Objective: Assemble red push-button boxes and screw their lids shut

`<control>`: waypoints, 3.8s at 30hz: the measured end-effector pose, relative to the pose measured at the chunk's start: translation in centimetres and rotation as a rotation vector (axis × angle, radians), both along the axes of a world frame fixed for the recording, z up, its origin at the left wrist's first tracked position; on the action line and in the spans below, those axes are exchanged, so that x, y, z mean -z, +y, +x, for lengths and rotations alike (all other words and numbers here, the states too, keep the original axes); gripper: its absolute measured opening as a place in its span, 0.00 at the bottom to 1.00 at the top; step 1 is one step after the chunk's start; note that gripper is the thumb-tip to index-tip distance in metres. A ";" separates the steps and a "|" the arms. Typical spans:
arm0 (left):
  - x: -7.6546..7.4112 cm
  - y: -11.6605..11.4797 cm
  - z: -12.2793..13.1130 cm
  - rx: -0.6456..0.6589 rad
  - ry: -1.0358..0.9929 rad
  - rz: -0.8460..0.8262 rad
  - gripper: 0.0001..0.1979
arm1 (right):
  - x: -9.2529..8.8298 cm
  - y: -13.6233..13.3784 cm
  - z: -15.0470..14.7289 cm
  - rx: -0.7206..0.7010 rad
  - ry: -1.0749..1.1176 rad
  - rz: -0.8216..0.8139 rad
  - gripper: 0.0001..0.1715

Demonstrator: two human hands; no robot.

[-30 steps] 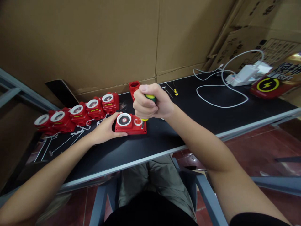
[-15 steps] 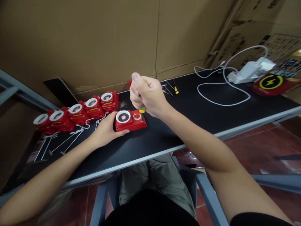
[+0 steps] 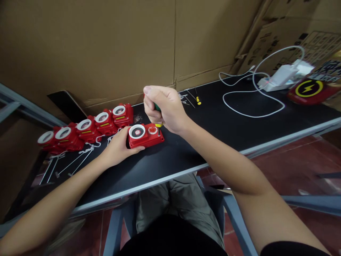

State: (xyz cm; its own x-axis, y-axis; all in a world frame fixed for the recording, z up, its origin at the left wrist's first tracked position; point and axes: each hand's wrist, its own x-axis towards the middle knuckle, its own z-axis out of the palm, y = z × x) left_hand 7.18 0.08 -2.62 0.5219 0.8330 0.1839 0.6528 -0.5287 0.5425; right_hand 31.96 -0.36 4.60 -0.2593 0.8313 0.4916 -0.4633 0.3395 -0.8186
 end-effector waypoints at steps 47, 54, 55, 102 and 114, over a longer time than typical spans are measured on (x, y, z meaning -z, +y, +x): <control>0.3 0.6 0.3 0.030 0.010 0.048 0.33 | -0.7 0.2 1.3 -0.144 -0.066 0.069 0.40; 0.0 0.4 0.2 0.033 -0.008 0.025 0.32 | 1.4 1.1 -0.7 -0.140 -0.190 -0.050 0.37; 0.0 0.4 0.2 0.034 -0.007 0.020 0.32 | 1.4 1.1 -0.7 -0.133 -0.175 -0.052 0.37; 0.1 0.2 -0.5 0.078 0.105 0.022 0.40 | 6.0 11.1 11.3 0.848 -1.633 -0.067 0.22; 0.4 0.2 -0.3 0.097 0.108 0.021 0.41 | 3.7 8.5 9.8 0.344 -0.703 -0.263 0.14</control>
State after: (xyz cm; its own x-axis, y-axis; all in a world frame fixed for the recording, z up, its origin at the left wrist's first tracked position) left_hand 6.83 0.26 -2.98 0.6176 0.7741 0.1391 0.6518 -0.6027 0.4604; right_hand 41.78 8.19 0.91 -0.1437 0.9858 0.0875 0.2818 0.1255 -0.9512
